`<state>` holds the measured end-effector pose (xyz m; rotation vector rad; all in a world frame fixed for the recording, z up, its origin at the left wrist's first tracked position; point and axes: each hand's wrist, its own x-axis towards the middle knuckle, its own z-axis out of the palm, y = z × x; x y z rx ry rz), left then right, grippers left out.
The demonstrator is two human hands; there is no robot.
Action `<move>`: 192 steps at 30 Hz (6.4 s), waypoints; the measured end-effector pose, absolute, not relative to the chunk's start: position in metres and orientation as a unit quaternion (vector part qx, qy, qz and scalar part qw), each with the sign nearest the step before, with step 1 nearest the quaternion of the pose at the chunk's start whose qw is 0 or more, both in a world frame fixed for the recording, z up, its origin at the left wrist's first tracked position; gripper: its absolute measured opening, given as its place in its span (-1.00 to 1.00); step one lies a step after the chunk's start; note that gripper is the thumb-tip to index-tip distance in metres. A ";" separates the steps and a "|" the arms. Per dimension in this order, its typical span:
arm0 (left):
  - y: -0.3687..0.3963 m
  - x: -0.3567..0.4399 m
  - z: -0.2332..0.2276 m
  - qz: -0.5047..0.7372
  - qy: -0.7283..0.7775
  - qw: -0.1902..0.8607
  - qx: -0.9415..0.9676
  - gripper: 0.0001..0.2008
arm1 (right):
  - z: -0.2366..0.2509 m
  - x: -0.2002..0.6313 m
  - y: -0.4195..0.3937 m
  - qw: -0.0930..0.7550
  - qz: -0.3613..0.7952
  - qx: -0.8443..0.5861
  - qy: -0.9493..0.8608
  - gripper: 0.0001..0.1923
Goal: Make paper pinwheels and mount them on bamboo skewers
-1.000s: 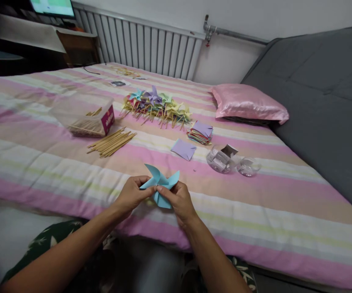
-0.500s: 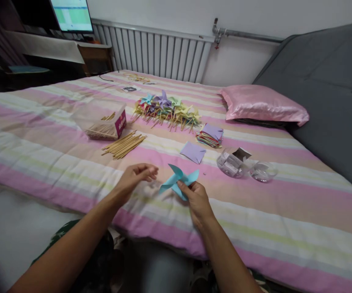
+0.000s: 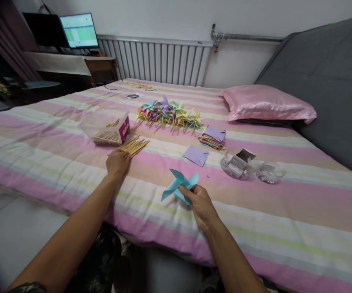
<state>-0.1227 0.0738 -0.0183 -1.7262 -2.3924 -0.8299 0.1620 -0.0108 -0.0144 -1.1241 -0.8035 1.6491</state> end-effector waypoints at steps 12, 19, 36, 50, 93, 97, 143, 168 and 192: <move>0.081 -0.127 -0.031 -0.242 -0.783 0.086 -0.567 -0.71 | -0.012 0.160 -0.010 0.479 0.691 -0.451 -0.300 -0.72; 0.070 -0.111 -0.007 -0.299 -0.743 0.085 -0.592 -0.72 | -0.009 0.162 -0.010 0.493 0.693 -0.432 -0.301 -0.73; 0.010 -0.053 0.016 -0.377 -0.490 -0.353 -0.703 -0.80 | 0.010 0.194 -0.003 0.585 0.429 -0.359 -0.588 -0.90; 0.008 -0.055 0.022 -0.334 -0.473 -0.364 -0.730 -0.75 | 0.019 0.190 -0.012 0.569 0.085 -0.364 -0.733 -0.82; -0.001 -0.051 0.031 -0.290 -0.466 -0.401 -0.734 -0.68 | 0.015 0.184 -0.015 0.581 0.064 -0.373 -0.720 -0.83; -0.001 -0.051 0.030 -0.291 -0.463 -0.403 -0.734 -0.70 | 0.015 0.183 -0.014 0.587 0.072 -0.370 -0.716 -0.82; -0.004 -0.047 0.034 -0.287 -0.468 -0.408 -0.729 -0.69 | 0.006 0.185 -0.011 0.597 0.127 -0.377 -0.697 -0.79; -0.006 -0.038 0.025 -0.278 -0.459 -0.457 -0.709 -0.74 | 0.006 0.187 -0.005 0.575 0.120 -0.477 -0.654 -0.70; -0.007 -0.017 0.014 -0.365 -0.401 -0.700 -0.464 -0.80 | -0.002 0.180 -0.001 0.599 0.412 -0.475 -0.496 -0.83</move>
